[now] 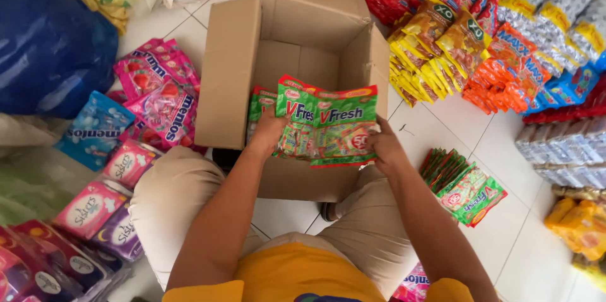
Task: Organize and place snack packets into a cardboard box.
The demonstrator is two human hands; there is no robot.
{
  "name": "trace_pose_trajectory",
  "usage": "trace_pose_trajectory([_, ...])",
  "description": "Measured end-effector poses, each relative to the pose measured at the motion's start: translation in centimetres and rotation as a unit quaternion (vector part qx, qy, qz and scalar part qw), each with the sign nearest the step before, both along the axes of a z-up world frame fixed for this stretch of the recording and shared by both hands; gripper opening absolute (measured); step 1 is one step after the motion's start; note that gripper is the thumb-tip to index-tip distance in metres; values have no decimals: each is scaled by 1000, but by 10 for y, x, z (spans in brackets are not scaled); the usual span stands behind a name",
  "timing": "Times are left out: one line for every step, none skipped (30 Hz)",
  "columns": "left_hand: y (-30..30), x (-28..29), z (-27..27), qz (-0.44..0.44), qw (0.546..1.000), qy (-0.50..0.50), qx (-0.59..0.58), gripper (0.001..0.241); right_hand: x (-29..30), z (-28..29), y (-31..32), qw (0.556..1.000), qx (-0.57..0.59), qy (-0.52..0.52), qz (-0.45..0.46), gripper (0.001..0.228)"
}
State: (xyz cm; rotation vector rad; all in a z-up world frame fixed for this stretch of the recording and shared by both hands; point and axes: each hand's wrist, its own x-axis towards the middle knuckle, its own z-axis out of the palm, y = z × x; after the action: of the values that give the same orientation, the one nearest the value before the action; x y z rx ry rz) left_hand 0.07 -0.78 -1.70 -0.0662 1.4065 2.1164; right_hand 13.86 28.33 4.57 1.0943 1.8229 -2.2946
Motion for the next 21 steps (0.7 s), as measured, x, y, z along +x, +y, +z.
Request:
trace_pose_trajectory([-2,-2,-8,1,999,16,-41,36,-6,-13,-7,1000,10,-11,2,93])
trace_pose_trajectory([-3,-3,-16,2,996,32,-83,36,-12,-26,-13,1000,19,-22,4,92])
trace_pose_trajectory([-5,-6,-23,6,996,29,-81,36,-16,-26,-19,999,22,-25,8,92])
trace_pose_trajectory([-6,-8,-29,13,987,56,-147,36,-20,-27,-26,999,30,-37,9,89])
trace_pose_trajectory([-7,-9,-37,17,973,83,-213,37,-21,-29,-32,998,38,-50,8,86])
trace_pose_trajectory([-7,-11,-49,19,974,79,-212,37,-24,-30,-34,998,40,-54,10,86])
trace_pose_trajectory([-7,-14,-60,16,958,114,-263,37,-26,-30,-36,997,39,-59,0,84])
trace_pose_trajectory([-5,-17,-71,13,938,148,-312,37,-29,-31,-37,997,39,-65,-11,82])
trace_pose_trajectory([-5,-18,-66,13,940,146,-309,37,-32,-29,-39,997,42,-67,-11,82])
trace_pose_trajectory([-4,-19,-61,-19,920,160,-358,37,-34,-27,-41,997,41,-56,-23,83])
trace_pose_trajectory([-5,-19,-56,-50,896,173,-405,37,-36,-26,-44,998,38,-44,-36,83])
trace_pose_trajectory([-5,-14,-45,-51,897,171,-404,37,-30,-43,-33,997,40,-47,-36,83])
trace_pose_trajectory([-9,-13,-33,-73,871,181,-451,44,-27,-61,-24,996,85,-17,0,82])
trace_pose_trajectory([-12,-11,-21,-94,841,191,-497,52,-25,-79,-15,991,129,13,37,81])
trace_pose_trajectory([-15,-6,-14,-94,841,190,-499,52,-23,-82,-15,991,128,12,38,81])
trace_pose_trajectory([-17,0,-6,-82,815,227,-527,60,-20,-85,-14,965,241,-18,100,78])
trace_pose_trajectory([-18,4,2,-71,787,266,-553,68,-17,-87,-13,922,349,-46,159,76])
trace_pose_trajectory([-18,6,12,-72,786,267,-553,68,-18,-69,-23,923,348,-46,158,76])
trace_pose_trajectory([-19,10,23,-68,750,317,-576,69,-18,-52,-34,859,450,-125,210,79])
trace_pose_trajectory([-18,13,33,-65,711,366,-597,69,-18,-34,-44,775,540,-202,257,83])
trace_pose_trajectory([-16,15,26,-68,709,370,-596,69,-19,-22,-54,778,538,-203,253,83])
